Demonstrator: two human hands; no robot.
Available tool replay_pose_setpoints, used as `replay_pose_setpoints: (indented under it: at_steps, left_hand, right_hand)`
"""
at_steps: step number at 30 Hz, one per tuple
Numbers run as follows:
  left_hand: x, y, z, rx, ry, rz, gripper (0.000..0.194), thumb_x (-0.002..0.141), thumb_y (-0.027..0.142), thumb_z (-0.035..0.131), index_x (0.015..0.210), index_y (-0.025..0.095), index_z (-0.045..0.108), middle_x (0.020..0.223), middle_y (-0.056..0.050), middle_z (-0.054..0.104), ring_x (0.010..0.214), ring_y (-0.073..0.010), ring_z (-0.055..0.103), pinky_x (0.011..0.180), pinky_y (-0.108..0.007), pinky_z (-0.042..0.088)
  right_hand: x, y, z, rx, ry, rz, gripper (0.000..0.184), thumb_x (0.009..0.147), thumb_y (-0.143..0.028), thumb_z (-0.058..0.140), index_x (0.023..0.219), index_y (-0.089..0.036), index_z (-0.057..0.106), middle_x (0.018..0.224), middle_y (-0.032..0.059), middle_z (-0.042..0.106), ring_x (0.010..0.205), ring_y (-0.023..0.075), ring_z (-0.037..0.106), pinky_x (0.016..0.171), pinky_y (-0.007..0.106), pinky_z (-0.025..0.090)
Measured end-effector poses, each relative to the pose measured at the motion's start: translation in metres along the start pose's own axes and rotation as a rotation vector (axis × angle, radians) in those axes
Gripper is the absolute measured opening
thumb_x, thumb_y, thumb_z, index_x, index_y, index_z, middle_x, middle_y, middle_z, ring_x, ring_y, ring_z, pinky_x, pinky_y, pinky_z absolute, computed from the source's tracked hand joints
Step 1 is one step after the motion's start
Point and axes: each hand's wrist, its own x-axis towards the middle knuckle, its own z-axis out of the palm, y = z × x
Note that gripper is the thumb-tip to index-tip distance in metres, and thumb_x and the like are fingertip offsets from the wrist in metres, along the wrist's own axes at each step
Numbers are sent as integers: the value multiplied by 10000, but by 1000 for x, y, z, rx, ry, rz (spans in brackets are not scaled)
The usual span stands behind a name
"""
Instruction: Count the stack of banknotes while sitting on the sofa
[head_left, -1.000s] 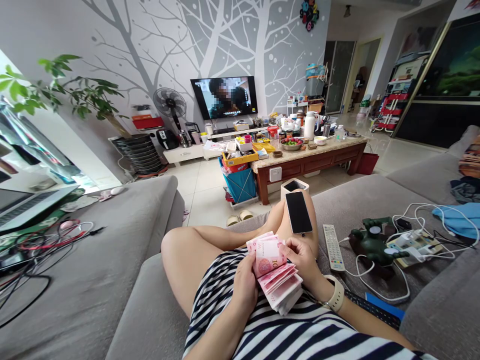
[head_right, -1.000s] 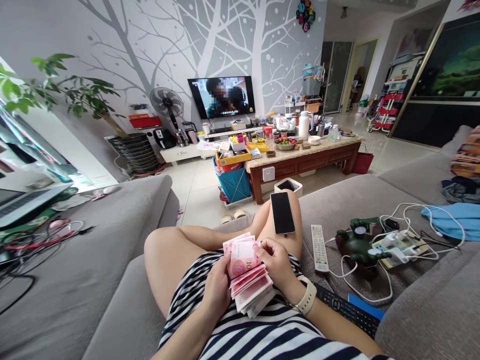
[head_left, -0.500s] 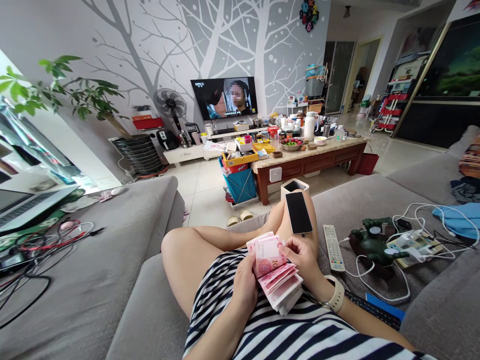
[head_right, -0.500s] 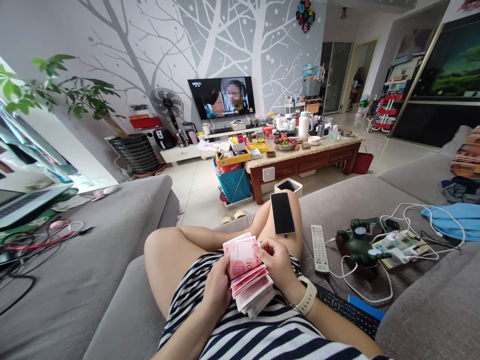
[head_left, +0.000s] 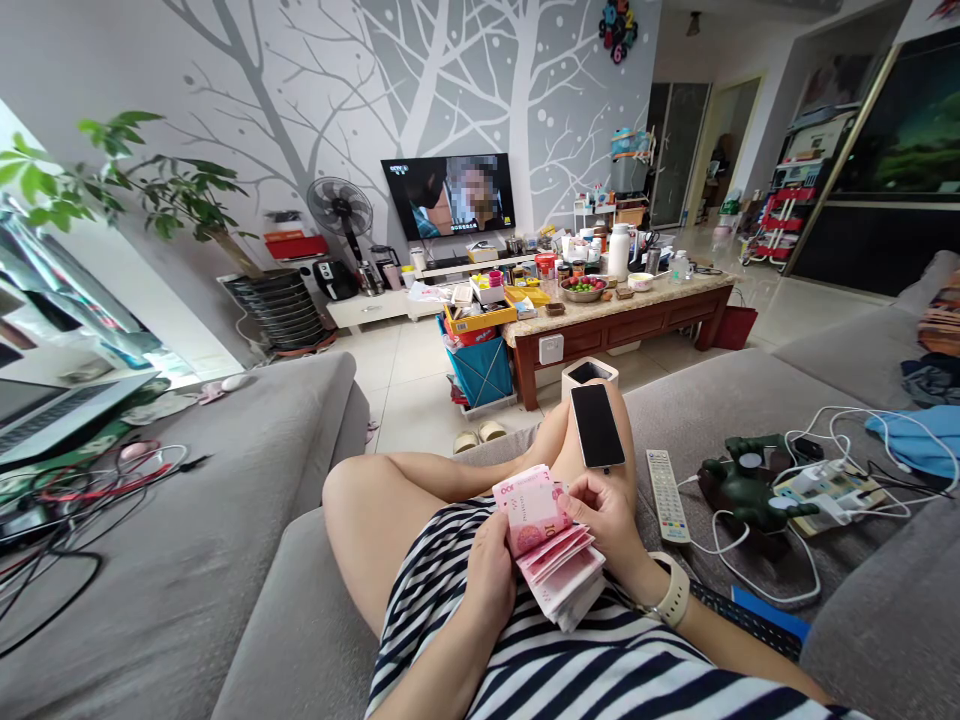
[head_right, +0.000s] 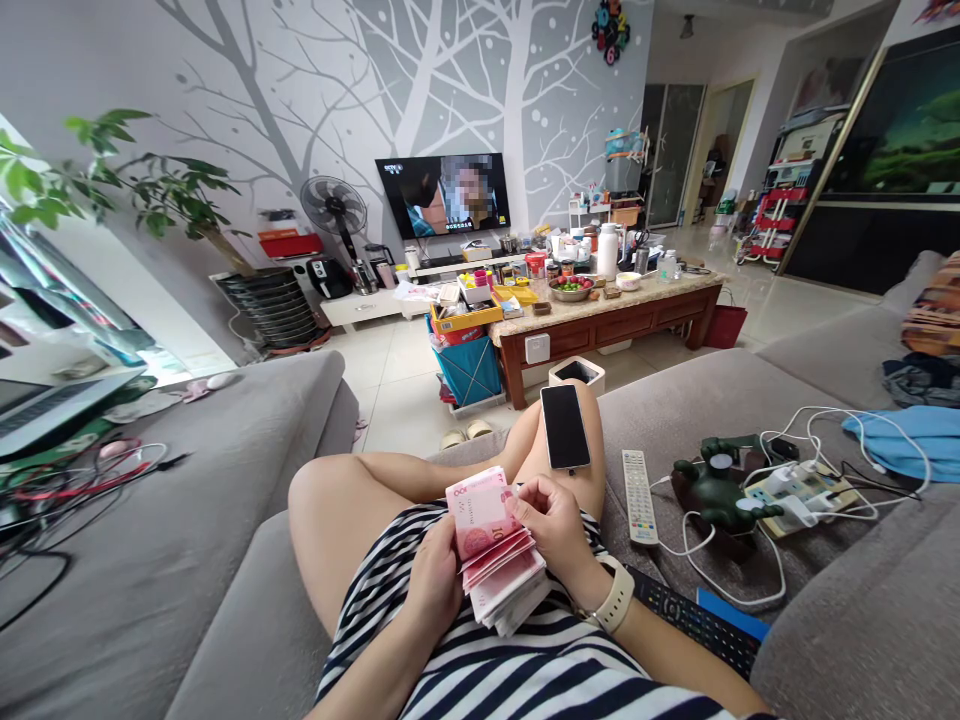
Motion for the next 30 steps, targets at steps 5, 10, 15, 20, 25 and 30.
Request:
replay_pose_setpoints:
  at_steps: [5, 10, 15, 20, 25, 30]
  left_hand:
    - [-4, 8, 2, 87, 40, 20, 249, 711, 257, 488, 681, 156, 713, 741, -57, 721, 669, -204, 569, 642, -280, 449]
    - [-6, 15, 4, 124, 42, 40, 264, 717, 240, 477, 687, 162, 728, 756, -66, 727, 659, -202, 566, 638, -282, 451]
    - [-7, 16, 5, 119, 31, 39, 240, 704, 223, 497, 704, 163, 729, 774, -75, 729, 697, -213, 586, 657, -285, 458]
    - [-2, 5, 0, 99, 27, 46, 201, 669, 201, 542, 757, 161, 719, 803, -68, 728, 732, -224, 603, 676, -293, 463]
    - [-2, 1, -2, 133, 27, 62, 166, 668, 194, 548, 723, 170, 704, 780, -52, 716, 716, -211, 593, 680, -285, 461]
    - [-4, 8, 2, 154, 44, 53, 185, 678, 204, 534, 724, 173, 712, 787, -60, 725, 731, -216, 601, 683, -283, 457]
  right_hand:
    - [-2, -1, -1, 17, -68, -6, 267, 737, -374, 699, 640, -171, 554, 556, -39, 514, 512, 95, 423, 480, 214, 328]
    - [-3, -3, 0, 30, -100, -12, 253, 759, -390, 671, 673, -168, 586, 601, -22, 550, 553, 111, 460, 512, 221, 359]
    - [-4, -4, 0, 20, -125, -17, 238, 780, -385, 643, 687, -171, 595, 622, -17, 561, 578, 120, 483, 538, 223, 377]
    - [-4, -4, 0, 41, -131, -11, 220, 791, -364, 636, 696, -170, 590, 610, -25, 540, 557, 113, 460, 525, 220, 359]
    - [-4, -4, -1, 34, -141, -22, 226, 800, -361, 630, 694, -166, 590, 604, -28, 522, 551, 109, 445, 524, 222, 344]
    - [-3, -2, -1, 22, -143, -18, 243, 805, -377, 625, 697, -163, 588, 601, -27, 516, 545, 109, 438, 519, 224, 337]
